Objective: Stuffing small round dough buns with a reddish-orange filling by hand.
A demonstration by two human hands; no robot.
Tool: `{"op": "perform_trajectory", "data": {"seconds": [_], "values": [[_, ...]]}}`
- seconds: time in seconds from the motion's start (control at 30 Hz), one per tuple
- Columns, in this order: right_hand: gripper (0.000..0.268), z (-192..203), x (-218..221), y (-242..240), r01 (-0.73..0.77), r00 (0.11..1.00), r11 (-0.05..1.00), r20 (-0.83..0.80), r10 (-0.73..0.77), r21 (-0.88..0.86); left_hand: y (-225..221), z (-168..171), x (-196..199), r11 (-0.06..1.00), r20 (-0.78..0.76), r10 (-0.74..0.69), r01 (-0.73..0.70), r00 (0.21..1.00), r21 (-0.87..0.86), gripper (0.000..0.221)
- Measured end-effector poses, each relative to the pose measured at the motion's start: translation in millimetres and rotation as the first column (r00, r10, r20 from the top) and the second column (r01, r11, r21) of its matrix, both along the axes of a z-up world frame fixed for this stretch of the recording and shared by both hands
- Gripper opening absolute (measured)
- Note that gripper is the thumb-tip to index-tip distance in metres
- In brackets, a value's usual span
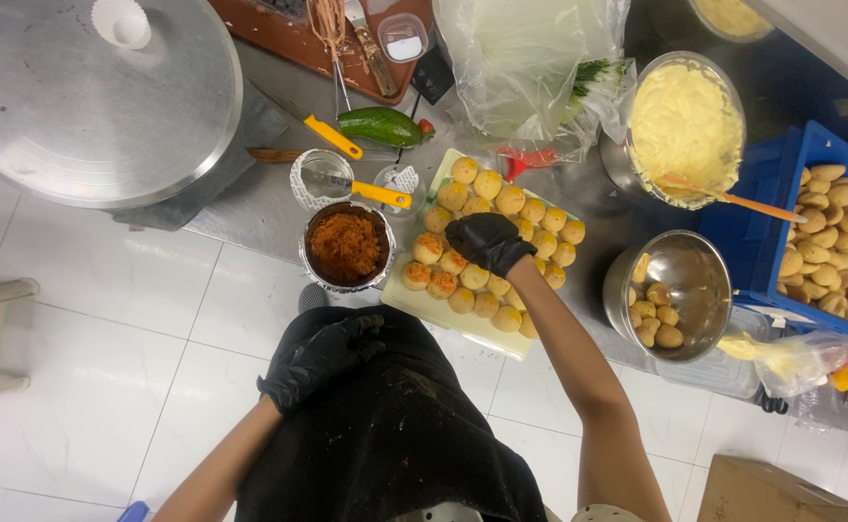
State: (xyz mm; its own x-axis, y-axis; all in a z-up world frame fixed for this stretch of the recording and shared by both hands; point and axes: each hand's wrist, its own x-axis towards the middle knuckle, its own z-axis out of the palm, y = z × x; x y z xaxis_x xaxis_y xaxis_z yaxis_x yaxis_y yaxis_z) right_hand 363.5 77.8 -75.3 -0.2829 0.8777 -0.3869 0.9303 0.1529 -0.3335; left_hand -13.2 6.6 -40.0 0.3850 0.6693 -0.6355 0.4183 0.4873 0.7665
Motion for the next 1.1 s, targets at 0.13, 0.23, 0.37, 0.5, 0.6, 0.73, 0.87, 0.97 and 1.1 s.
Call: {"op": "perform_trajectory", "data": {"seconds": [0.13,0.23,0.37,0.5,0.6,0.73,0.87,0.97,1.1], "values": [[0.022,27.1,0.4,-4.5,0.129,0.974,0.988,-0.2,-0.109,0.09,-20.8,-75.2,-12.0,0.995,0.138,0.098,-0.102,0.986,0.022,0.036],[0.024,81.4,-24.9,-5.3,0.239,0.936,0.97,-0.278,-0.218,0.044,-13.9,-41.0,-12.6,0.981,0.163,0.06,-0.088,0.985,0.172,0.034],[0.021,76.7,-59.4,-6.2,0.208,0.579,0.976,-0.796,-0.175,-0.063,-2.5,-15.0,-1.2,0.999,-0.086,-0.001,0.004,0.996,0.039,0.034],[0.021,67.4,-103.4,8.2,0.144,0.706,0.981,-0.709,-0.012,0.127,-25.9,-94.5,-18.5,0.991,0.115,0.025,-0.04,0.993,0.127,0.033],[0.019,54.1,-114.4,15.1,0.037,0.809,0.966,-0.575,0.122,0.257,-22.3,-105.8,-16.5,0.994,0.206,0.052,-0.07,0.977,0.08,0.033],[0.013,51.4,-126.0,11.5,0.077,0.836,0.949,-0.538,0.106,0.307,-6.7,-99.4,24.8,0.967,0.164,-0.227,0.201,0.96,0.157,0.046],[0.019,36.2,-154.6,-0.3,0.228,0.895,0.96,-0.424,-0.141,0.162,1.4,-137.8,67.3,0.896,-0.057,-0.348,0.35,0.936,0.272,0.043],[0.035,11.4,-171.9,-7.2,0.148,0.939,0.775,-0.333,0.084,0.614,-10.4,-236.2,83.4,0.732,-0.399,-0.43,0.571,0.81,0.371,0.043],[0.051,-7.5,-192.5,-13.2,0.154,0.975,0.885,-0.213,-0.064,0.44,-13.9,-323.5,95.8,0.296,-0.128,-0.21,0.188,0.969,0.937,0.054]]}}
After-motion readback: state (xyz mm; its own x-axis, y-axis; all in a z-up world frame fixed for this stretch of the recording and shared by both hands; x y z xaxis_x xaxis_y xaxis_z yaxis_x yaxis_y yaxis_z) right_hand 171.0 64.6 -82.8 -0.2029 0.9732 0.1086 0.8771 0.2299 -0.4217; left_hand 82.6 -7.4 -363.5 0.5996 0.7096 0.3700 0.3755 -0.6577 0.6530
